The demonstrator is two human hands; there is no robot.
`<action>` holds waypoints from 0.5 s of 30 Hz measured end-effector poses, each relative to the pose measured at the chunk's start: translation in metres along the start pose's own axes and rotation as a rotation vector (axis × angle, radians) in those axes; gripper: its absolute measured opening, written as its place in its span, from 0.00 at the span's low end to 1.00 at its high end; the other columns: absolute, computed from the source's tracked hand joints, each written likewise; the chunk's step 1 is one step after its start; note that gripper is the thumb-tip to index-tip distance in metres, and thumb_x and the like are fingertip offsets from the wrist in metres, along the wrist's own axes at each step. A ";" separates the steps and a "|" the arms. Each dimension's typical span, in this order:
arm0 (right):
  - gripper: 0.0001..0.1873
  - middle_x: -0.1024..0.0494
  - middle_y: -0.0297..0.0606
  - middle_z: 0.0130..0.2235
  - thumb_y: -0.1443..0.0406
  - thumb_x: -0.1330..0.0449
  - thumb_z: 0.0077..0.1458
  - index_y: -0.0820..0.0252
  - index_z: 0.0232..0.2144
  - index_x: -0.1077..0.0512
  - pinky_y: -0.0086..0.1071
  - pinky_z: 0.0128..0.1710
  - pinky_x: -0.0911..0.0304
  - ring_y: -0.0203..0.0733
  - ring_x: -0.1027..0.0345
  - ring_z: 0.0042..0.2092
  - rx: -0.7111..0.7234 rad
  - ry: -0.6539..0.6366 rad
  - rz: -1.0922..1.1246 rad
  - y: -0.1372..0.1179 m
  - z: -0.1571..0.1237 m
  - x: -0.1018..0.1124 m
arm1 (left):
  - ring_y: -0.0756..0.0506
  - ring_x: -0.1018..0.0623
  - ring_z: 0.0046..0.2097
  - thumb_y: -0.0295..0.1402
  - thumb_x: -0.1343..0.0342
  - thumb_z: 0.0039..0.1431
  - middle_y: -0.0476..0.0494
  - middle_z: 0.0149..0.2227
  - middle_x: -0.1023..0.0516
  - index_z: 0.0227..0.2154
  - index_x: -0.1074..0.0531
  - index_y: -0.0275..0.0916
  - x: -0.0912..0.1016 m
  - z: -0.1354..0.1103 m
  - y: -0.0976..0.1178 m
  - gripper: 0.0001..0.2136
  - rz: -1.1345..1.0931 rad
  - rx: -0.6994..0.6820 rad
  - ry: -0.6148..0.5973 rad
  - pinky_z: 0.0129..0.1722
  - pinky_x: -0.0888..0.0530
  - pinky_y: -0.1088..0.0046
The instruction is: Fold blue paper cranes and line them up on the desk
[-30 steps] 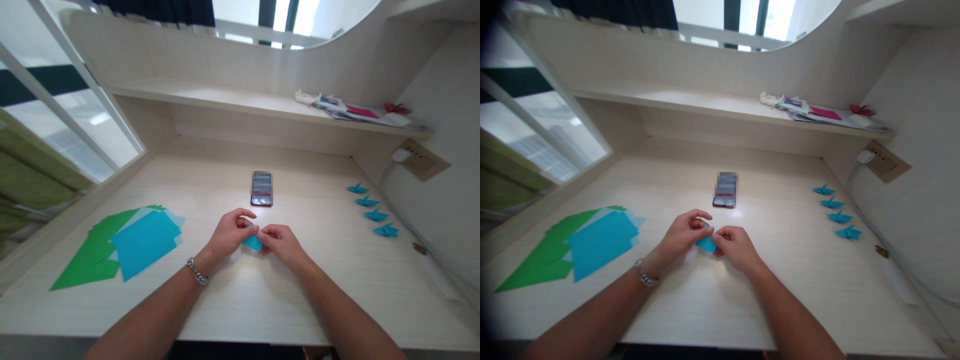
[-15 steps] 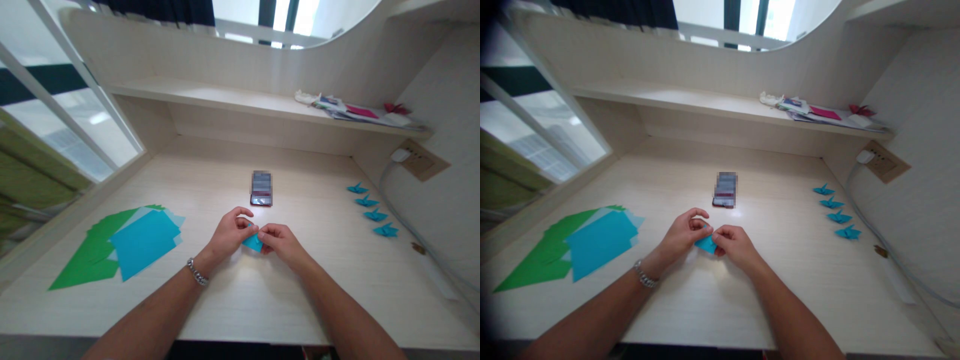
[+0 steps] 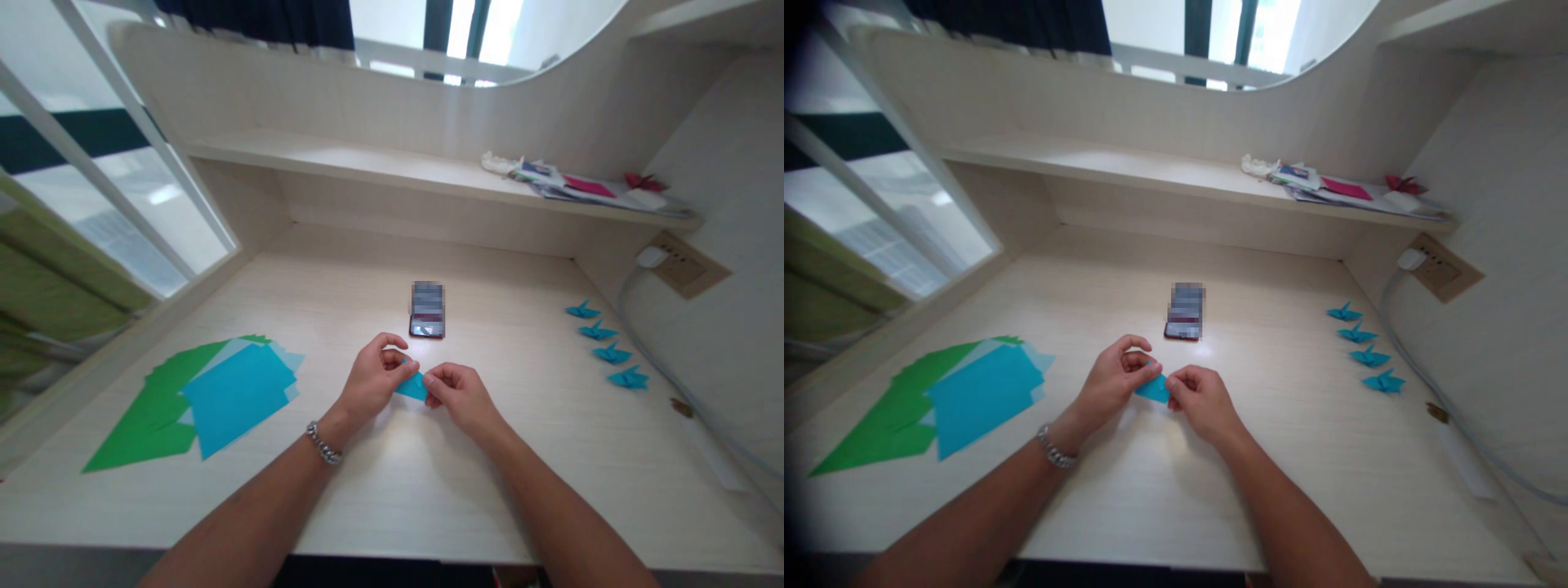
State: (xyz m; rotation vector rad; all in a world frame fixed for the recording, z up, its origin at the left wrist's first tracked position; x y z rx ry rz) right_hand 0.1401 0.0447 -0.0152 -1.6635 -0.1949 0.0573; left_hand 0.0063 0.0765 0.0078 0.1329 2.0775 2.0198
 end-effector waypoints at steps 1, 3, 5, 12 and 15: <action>0.13 0.25 0.35 0.22 0.56 0.39 0.52 0.61 0.26 0.29 0.31 0.28 0.37 0.37 0.33 0.25 -0.005 -0.004 0.013 0.001 0.000 0.000 | 0.49 0.24 0.27 0.31 0.33 0.45 0.50 0.24 0.24 0.37 0.36 0.38 0.001 0.000 0.000 0.19 -0.002 -0.007 0.007 0.26 0.30 0.76; 0.13 0.26 0.35 0.23 0.56 0.40 0.52 0.61 0.26 0.29 0.31 0.28 0.36 0.37 0.33 0.25 0.001 -0.002 0.012 0.001 0.001 0.001 | 0.49 0.24 0.27 0.31 0.33 0.45 0.50 0.24 0.24 0.37 0.36 0.37 0.002 0.001 0.000 0.19 -0.008 -0.015 0.018 0.27 0.29 0.76; 0.12 0.26 0.34 0.22 0.57 0.40 0.53 0.60 0.25 0.29 0.30 0.28 0.37 0.36 0.33 0.25 0.030 0.016 -0.013 -0.001 0.001 0.002 | 0.49 0.24 0.27 0.30 0.33 0.45 0.50 0.24 0.24 0.37 0.36 0.37 0.003 0.001 0.001 0.19 -0.017 -0.023 0.019 0.27 0.29 0.76; 0.11 0.26 0.34 0.24 0.58 0.41 0.53 0.61 0.28 0.29 0.30 0.28 0.37 0.37 0.33 0.26 0.035 0.019 -0.020 0.001 0.002 0.003 | 0.49 0.25 0.26 0.31 0.33 0.44 0.51 0.23 0.24 0.36 0.35 0.38 0.004 0.001 0.002 0.18 -0.045 -0.023 0.039 0.26 0.30 0.77; 0.09 0.27 0.33 0.24 0.60 0.41 0.54 0.60 0.27 0.29 0.30 0.29 0.38 0.36 0.33 0.27 0.078 0.039 -0.043 -0.006 0.000 0.006 | 0.50 0.25 0.26 0.31 0.33 0.45 0.50 0.23 0.24 0.36 0.34 0.37 0.004 0.001 0.001 0.18 -0.063 -0.010 0.039 0.26 0.30 0.77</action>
Point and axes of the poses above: each hand's wrist, its own z-axis towards the middle knuckle, its own x-axis out of the back of the hand, y = z × x, the point moved 9 cm from there along z, towards the middle knuckle
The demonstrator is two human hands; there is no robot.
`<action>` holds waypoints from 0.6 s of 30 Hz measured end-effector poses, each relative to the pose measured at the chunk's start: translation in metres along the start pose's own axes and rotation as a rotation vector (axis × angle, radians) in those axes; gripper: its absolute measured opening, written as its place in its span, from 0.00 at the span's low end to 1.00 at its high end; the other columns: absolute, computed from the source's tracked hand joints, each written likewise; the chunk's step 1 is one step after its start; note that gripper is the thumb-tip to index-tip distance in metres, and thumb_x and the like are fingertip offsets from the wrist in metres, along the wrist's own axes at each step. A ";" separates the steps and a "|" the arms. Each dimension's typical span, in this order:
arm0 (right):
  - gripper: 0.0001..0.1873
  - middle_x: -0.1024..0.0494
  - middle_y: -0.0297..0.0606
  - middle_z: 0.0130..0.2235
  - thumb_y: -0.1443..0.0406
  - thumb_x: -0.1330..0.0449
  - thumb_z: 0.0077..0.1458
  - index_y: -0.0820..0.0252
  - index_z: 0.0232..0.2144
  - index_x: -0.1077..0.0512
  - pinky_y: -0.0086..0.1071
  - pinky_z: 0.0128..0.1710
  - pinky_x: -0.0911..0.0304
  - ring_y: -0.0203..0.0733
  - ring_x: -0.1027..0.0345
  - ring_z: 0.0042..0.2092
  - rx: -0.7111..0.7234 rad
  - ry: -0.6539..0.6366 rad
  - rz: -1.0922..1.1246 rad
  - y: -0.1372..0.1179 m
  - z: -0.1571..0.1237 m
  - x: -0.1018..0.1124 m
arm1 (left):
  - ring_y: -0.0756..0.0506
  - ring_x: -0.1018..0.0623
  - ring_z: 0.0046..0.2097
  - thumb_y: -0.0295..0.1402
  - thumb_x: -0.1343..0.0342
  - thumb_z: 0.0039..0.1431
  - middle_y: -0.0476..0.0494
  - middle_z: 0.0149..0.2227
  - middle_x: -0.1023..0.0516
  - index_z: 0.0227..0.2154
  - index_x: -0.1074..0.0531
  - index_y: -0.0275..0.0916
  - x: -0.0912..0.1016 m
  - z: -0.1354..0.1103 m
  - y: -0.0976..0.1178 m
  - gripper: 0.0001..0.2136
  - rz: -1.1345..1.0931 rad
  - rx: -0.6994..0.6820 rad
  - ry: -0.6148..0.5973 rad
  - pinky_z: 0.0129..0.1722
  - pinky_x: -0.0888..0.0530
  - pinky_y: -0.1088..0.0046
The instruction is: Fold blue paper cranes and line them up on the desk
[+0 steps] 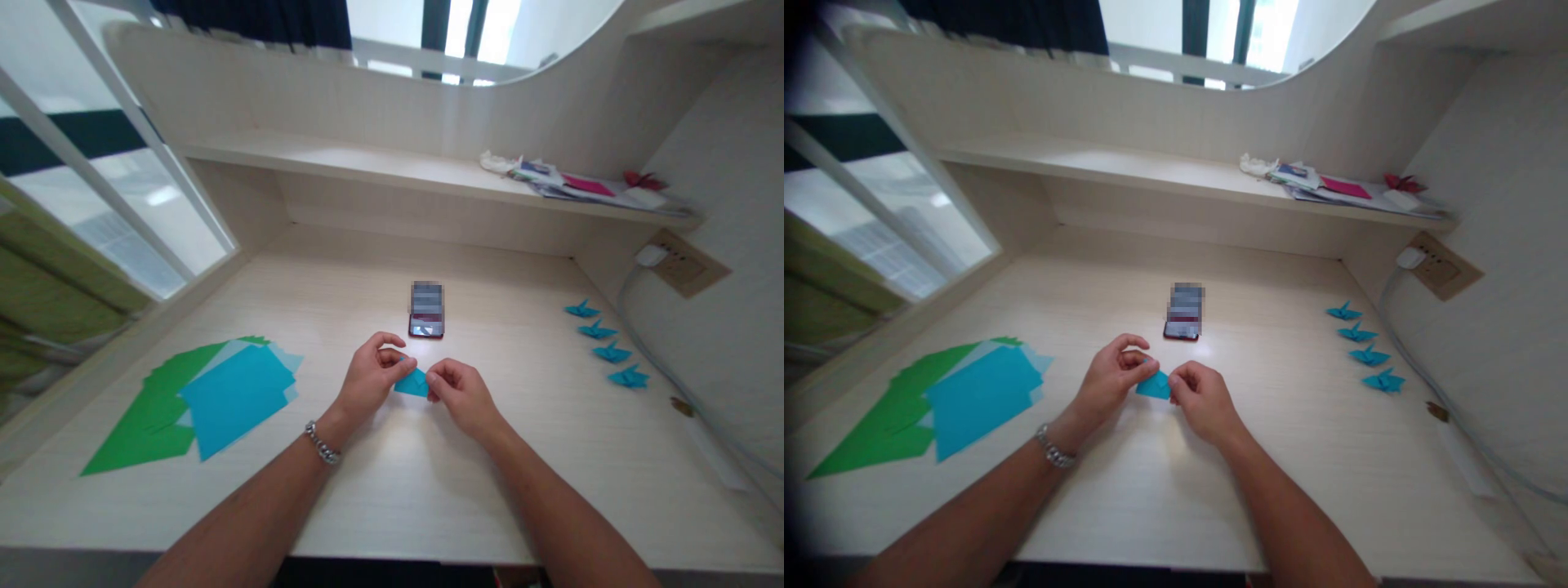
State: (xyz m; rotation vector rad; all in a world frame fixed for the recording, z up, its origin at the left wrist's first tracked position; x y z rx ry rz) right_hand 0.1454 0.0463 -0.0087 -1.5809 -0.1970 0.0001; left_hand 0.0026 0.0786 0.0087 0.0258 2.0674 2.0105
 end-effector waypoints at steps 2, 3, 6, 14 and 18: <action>0.08 0.27 0.33 0.24 0.62 0.41 0.54 0.61 0.26 0.29 0.30 0.29 0.38 0.36 0.34 0.27 0.025 0.005 -0.014 -0.005 -0.001 0.002 | 0.50 0.25 0.26 0.31 0.34 0.46 0.50 0.23 0.24 0.37 0.33 0.37 0.000 0.000 -0.001 0.17 -0.016 0.010 -0.004 0.27 0.30 0.77; 0.08 0.27 0.33 0.24 0.62 0.41 0.54 0.61 0.26 0.29 0.30 0.29 0.39 0.36 0.34 0.27 0.030 0.002 -0.017 -0.006 -0.001 0.002 | 0.50 0.25 0.26 0.32 0.34 0.47 0.50 0.23 0.24 0.37 0.33 0.36 0.000 0.000 -0.001 0.16 -0.021 0.015 -0.009 0.27 0.29 0.76; 0.07 0.26 0.34 0.23 0.63 0.41 0.53 0.61 0.26 0.29 0.30 0.28 0.39 0.37 0.34 0.26 0.026 -0.013 -0.030 -0.007 -0.002 0.003 | 0.50 0.25 0.26 0.34 0.37 0.51 0.49 0.24 0.24 0.39 0.32 0.35 -0.002 0.001 -0.002 0.14 -0.026 0.029 -0.036 0.28 0.28 0.75; 0.07 0.26 0.34 0.24 0.63 0.42 0.54 0.61 0.26 0.28 0.30 0.28 0.39 0.37 0.34 0.26 0.035 0.031 -0.057 -0.007 -0.002 0.011 | 0.49 0.24 0.30 0.33 0.37 0.51 0.47 0.28 0.23 0.43 0.31 0.35 -0.003 0.002 0.000 0.17 0.021 -0.001 -0.059 0.31 0.27 0.74; 0.07 0.25 0.35 0.25 0.64 0.41 0.53 0.61 0.27 0.27 0.30 0.29 0.39 0.37 0.33 0.27 0.027 -0.002 -0.065 -0.007 -0.002 0.008 | 0.49 0.24 0.31 0.29 0.35 0.48 0.47 0.28 0.23 0.38 0.31 0.35 -0.003 0.001 0.001 0.15 0.019 -0.038 -0.072 0.31 0.27 0.75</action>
Point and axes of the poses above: each hand's wrist, its own z-axis towards the middle knuckle, its own x-axis out of the back of the hand, y = z × x, the point moved 9 cm from there along z, towards the middle knuckle
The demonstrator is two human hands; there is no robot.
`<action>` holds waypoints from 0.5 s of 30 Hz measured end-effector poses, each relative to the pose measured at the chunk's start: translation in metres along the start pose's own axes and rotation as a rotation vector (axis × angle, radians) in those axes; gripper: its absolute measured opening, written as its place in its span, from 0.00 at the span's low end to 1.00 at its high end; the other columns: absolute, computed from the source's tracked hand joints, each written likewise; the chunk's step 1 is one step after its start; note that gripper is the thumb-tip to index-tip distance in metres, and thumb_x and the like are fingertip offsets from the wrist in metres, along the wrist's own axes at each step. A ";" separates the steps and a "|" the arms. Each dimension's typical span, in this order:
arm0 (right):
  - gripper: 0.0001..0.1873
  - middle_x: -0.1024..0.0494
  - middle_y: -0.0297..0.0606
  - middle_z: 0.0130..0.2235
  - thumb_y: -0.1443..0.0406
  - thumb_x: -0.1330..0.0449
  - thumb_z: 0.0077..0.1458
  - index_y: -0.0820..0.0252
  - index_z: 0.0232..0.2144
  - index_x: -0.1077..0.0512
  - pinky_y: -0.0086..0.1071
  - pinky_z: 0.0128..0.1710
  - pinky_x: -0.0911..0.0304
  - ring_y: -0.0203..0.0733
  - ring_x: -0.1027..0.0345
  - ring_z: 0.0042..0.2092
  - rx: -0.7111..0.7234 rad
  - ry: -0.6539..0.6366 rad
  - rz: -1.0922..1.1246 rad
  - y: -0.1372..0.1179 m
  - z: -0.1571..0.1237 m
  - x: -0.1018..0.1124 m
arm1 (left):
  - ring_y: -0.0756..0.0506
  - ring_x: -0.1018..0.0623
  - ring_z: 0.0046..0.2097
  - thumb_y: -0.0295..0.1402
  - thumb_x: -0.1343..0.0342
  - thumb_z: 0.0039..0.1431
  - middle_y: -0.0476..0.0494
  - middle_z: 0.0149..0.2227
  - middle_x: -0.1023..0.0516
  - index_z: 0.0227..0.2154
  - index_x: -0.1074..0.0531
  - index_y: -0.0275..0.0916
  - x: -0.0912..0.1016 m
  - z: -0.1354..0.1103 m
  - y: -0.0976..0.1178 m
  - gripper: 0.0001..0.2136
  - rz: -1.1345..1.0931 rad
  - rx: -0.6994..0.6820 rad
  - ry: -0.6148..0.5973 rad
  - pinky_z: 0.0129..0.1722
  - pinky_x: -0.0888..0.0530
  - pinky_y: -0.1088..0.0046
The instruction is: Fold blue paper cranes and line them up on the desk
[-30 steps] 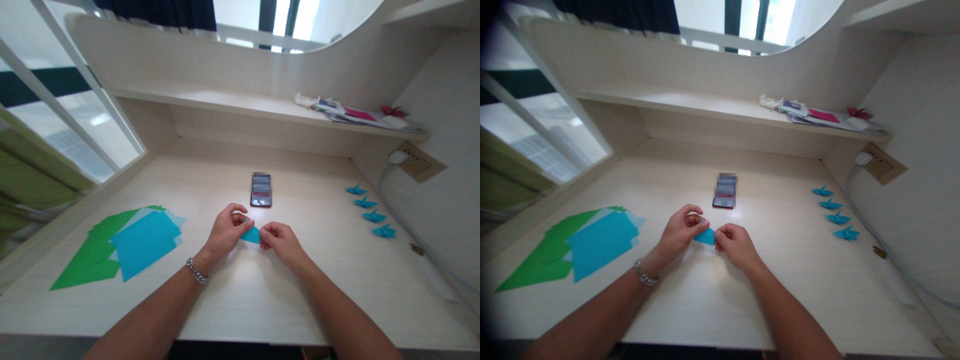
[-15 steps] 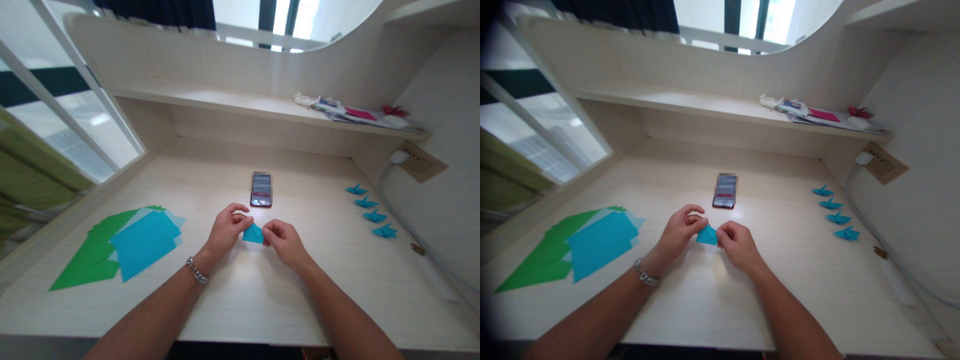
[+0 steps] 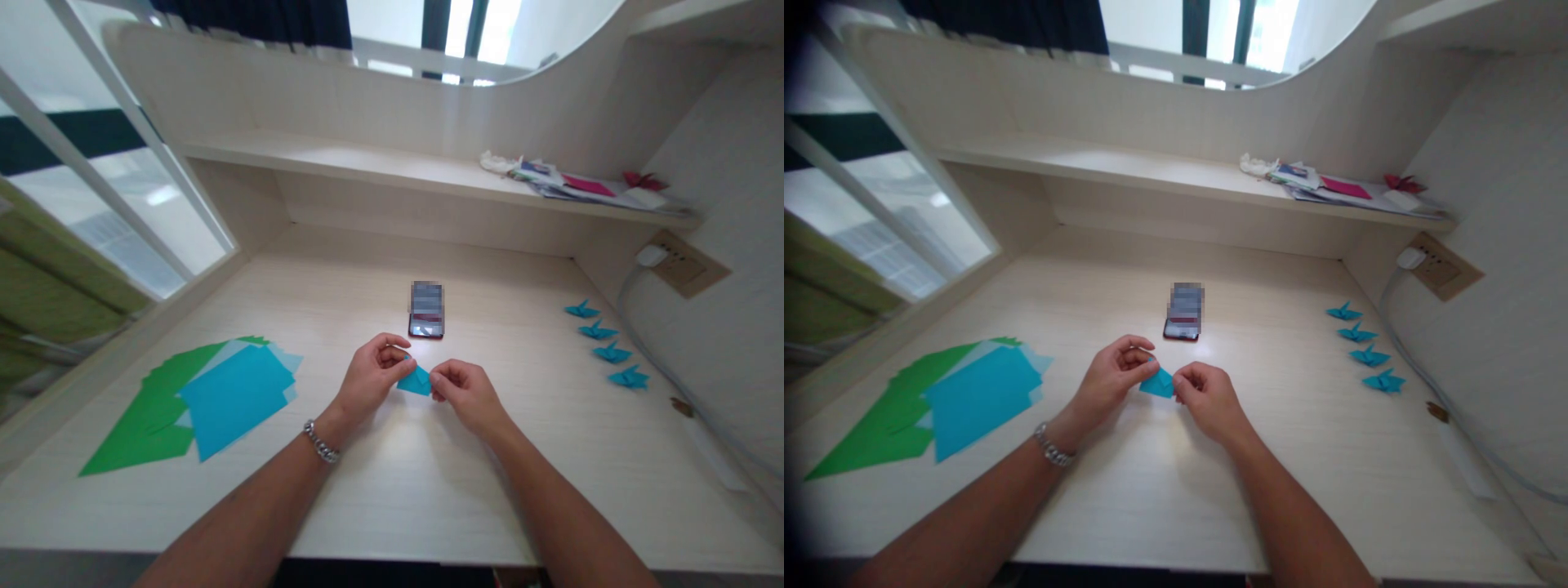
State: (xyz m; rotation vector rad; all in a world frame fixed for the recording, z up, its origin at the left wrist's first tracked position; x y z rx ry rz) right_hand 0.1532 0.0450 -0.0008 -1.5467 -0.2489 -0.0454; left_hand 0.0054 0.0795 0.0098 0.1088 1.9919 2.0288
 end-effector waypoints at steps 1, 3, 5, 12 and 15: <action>0.07 0.25 0.35 0.25 0.64 0.41 0.53 0.62 0.27 0.27 0.30 0.29 0.38 0.37 0.33 0.27 -0.002 -0.011 -0.001 0.001 0.000 -0.001 | 0.50 0.24 0.31 0.29 0.35 0.48 0.47 0.28 0.23 0.38 0.31 0.35 0.000 0.000 0.000 0.14 0.001 -0.010 0.003 0.32 0.27 0.75; 0.07 0.25 0.35 0.25 0.64 0.41 0.52 0.62 0.27 0.26 0.30 0.29 0.38 0.37 0.33 0.27 -0.005 -0.019 -0.009 0.002 0.001 -0.003 | 0.50 0.24 0.31 0.27 0.36 0.48 0.47 0.29 0.24 0.36 0.31 0.35 -0.002 -0.001 0.000 0.13 0.017 -0.023 -0.009 0.32 0.28 0.75; 0.07 0.25 0.35 0.25 0.64 0.41 0.52 0.62 0.28 0.26 0.29 0.29 0.39 0.37 0.33 0.28 -0.003 -0.007 -0.024 0.002 0.002 -0.003 | 0.51 0.25 0.30 0.26 0.36 0.48 0.49 0.27 0.24 0.36 0.31 0.35 -0.007 -0.002 -0.001 0.13 0.037 -0.021 -0.050 0.30 0.29 0.77; 0.06 0.28 0.32 0.22 0.67 0.42 0.48 0.62 0.22 0.27 0.27 0.25 0.44 0.34 0.37 0.26 0.006 0.004 -0.179 -0.003 0.002 -0.004 | 0.52 0.28 0.26 0.24 0.36 0.47 0.51 0.24 0.25 0.36 0.31 0.35 -0.020 -0.006 -0.009 0.13 0.029 0.028 -0.103 0.26 0.32 0.78; 0.06 0.29 0.31 0.21 0.69 0.44 0.45 0.62 0.21 0.29 0.27 0.25 0.44 0.34 0.38 0.25 -0.004 -0.002 -0.200 -0.004 0.002 -0.004 | 0.51 0.26 0.27 0.26 0.35 0.46 0.50 0.25 0.24 0.35 0.32 0.35 -0.014 -0.005 -0.009 0.13 -0.012 0.039 -0.041 0.28 0.30 0.77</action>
Point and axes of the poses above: each hand's wrist, its own z-axis towards the middle knuckle, its own x-axis out of the back of the hand, y = z × x, the point moved 9 cm from there along z, towards the middle knuckle
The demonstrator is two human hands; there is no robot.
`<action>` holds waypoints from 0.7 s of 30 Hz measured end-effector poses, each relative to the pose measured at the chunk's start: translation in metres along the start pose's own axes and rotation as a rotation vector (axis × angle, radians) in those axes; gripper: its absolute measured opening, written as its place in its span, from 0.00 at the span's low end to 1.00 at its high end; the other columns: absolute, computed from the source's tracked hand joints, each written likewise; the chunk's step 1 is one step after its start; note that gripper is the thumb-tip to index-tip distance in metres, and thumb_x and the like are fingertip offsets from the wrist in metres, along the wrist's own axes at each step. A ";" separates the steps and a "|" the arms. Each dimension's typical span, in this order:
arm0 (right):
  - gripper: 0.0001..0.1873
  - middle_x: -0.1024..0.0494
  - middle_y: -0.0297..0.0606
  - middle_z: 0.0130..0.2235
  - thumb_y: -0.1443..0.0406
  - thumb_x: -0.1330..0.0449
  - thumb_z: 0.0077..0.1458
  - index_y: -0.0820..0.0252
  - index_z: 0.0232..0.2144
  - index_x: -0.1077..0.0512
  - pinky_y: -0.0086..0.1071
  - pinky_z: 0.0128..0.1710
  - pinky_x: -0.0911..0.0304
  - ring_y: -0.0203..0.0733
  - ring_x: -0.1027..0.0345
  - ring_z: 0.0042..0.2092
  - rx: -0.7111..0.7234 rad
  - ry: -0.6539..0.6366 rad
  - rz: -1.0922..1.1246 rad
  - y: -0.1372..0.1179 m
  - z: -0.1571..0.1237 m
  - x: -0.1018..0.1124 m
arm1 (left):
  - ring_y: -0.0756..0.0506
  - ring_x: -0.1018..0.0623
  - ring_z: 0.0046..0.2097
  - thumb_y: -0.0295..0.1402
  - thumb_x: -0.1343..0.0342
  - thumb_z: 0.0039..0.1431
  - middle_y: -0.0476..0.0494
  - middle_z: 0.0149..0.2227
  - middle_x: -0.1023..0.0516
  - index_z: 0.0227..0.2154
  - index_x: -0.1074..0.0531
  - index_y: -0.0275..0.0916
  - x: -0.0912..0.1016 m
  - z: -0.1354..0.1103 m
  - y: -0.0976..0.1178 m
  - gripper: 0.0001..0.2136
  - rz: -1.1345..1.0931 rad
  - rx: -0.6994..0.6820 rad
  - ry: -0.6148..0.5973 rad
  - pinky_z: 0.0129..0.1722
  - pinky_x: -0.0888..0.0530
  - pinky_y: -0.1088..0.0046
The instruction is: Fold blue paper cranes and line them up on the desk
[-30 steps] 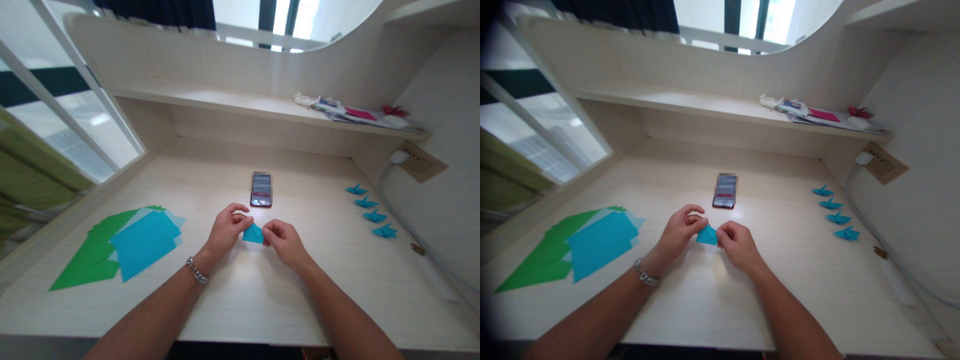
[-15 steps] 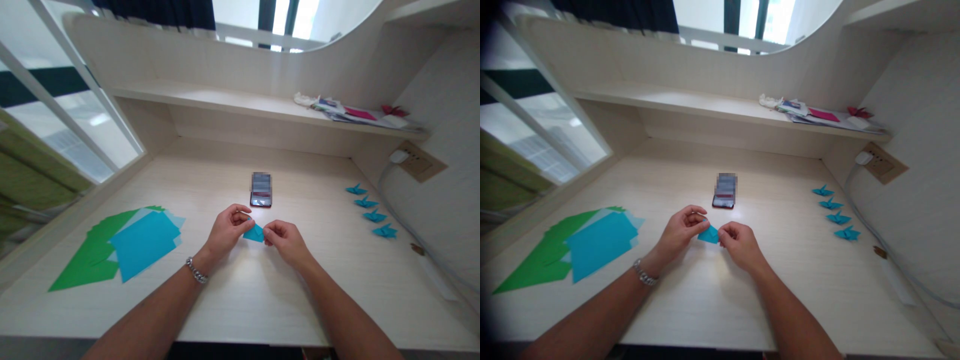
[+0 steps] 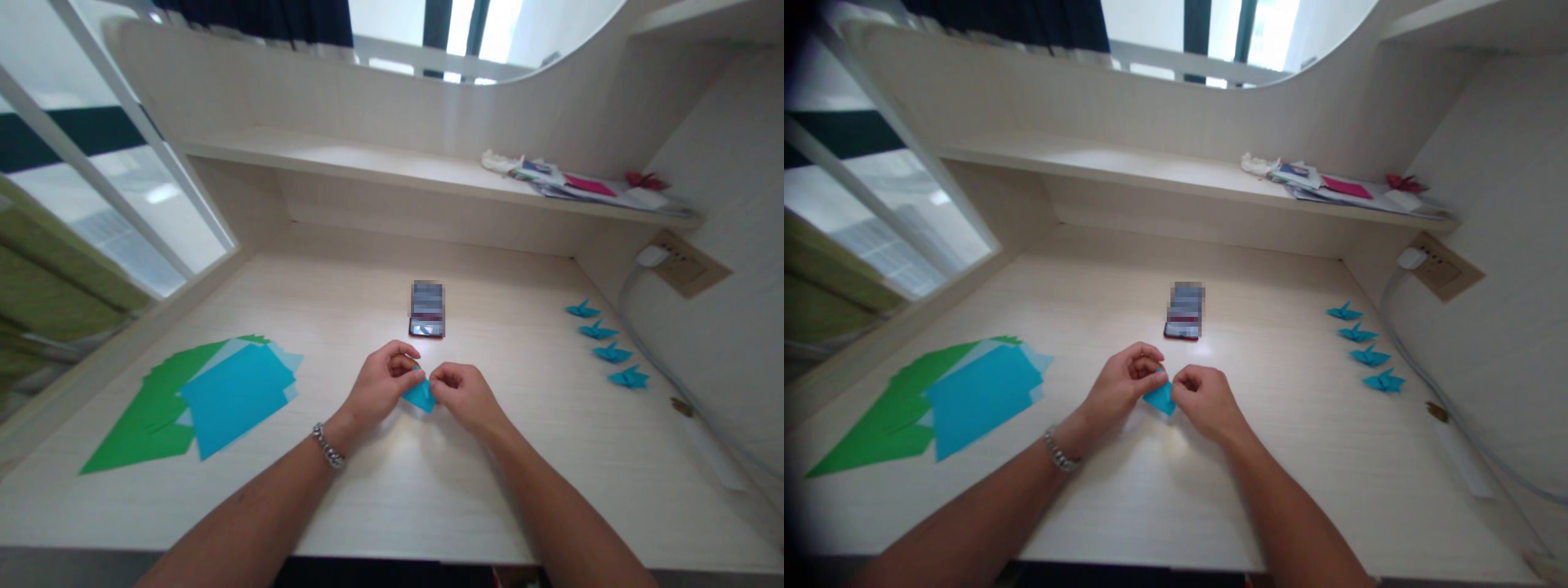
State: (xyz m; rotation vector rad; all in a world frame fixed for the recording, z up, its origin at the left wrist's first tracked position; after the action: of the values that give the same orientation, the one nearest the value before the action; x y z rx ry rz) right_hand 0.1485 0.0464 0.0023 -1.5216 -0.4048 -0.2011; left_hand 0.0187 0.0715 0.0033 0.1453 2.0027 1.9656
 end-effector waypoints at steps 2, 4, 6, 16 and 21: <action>0.06 0.28 0.31 0.21 0.70 0.45 0.44 0.62 0.21 0.28 0.27 0.26 0.43 0.35 0.36 0.26 -0.007 -0.017 0.009 0.001 0.000 0.000 | 0.51 0.26 0.28 0.26 0.35 0.45 0.49 0.25 0.24 0.35 0.31 0.35 0.006 0.001 0.002 0.14 -0.017 -0.004 0.057 0.28 0.30 0.77; 0.06 0.27 0.32 0.22 0.70 0.45 0.44 0.61 0.22 0.28 0.28 0.27 0.41 0.36 0.35 0.26 -0.009 -0.022 0.023 0.002 0.000 0.001 | 0.50 0.25 0.28 0.27 0.34 0.44 0.49 0.25 0.24 0.34 0.31 0.35 0.010 0.001 0.004 0.15 -0.024 -0.002 0.082 0.29 0.29 0.76; 0.05 0.26 0.33 0.22 0.70 0.44 0.44 0.61 0.22 0.27 0.28 0.27 0.40 0.36 0.34 0.26 -0.016 -0.023 0.049 0.004 0.000 0.003 | 0.50 0.25 0.28 0.27 0.33 0.44 0.48 0.26 0.24 0.35 0.30 0.35 0.012 0.002 0.004 0.15 -0.028 0.004 0.081 0.29 0.29 0.76; 0.09 0.25 0.35 0.25 0.60 0.40 0.50 0.60 0.28 0.28 0.31 0.30 0.37 0.37 0.33 0.28 -0.031 0.003 0.294 0.008 0.003 0.007 | 0.49 0.25 0.29 0.30 0.35 0.47 0.48 0.26 0.24 0.35 0.28 0.35 0.019 0.005 0.009 0.12 0.048 -0.066 0.121 0.30 0.28 0.74; 0.08 0.29 0.32 0.24 0.61 0.40 0.51 0.60 0.25 0.29 0.28 0.27 0.44 0.35 0.39 0.27 0.002 -0.013 0.110 0.006 0.001 0.004 | 0.49 0.27 0.27 0.32 0.39 0.50 0.47 0.25 0.24 0.33 0.24 0.35 0.000 0.001 0.011 0.08 0.307 -0.048 -0.037 0.27 0.31 0.75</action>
State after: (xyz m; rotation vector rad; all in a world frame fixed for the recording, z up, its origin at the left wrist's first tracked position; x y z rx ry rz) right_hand 0.1548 0.0486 -0.0018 -1.5390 -0.3307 -0.1048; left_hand 0.0174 0.0734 0.0142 0.5009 2.0044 2.1721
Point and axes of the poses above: each hand's wrist, its own z-axis towards the middle knuckle, its own x-axis out of the back of the hand, y = z × x, the point moved 9 cm from there along z, towards the middle knuckle
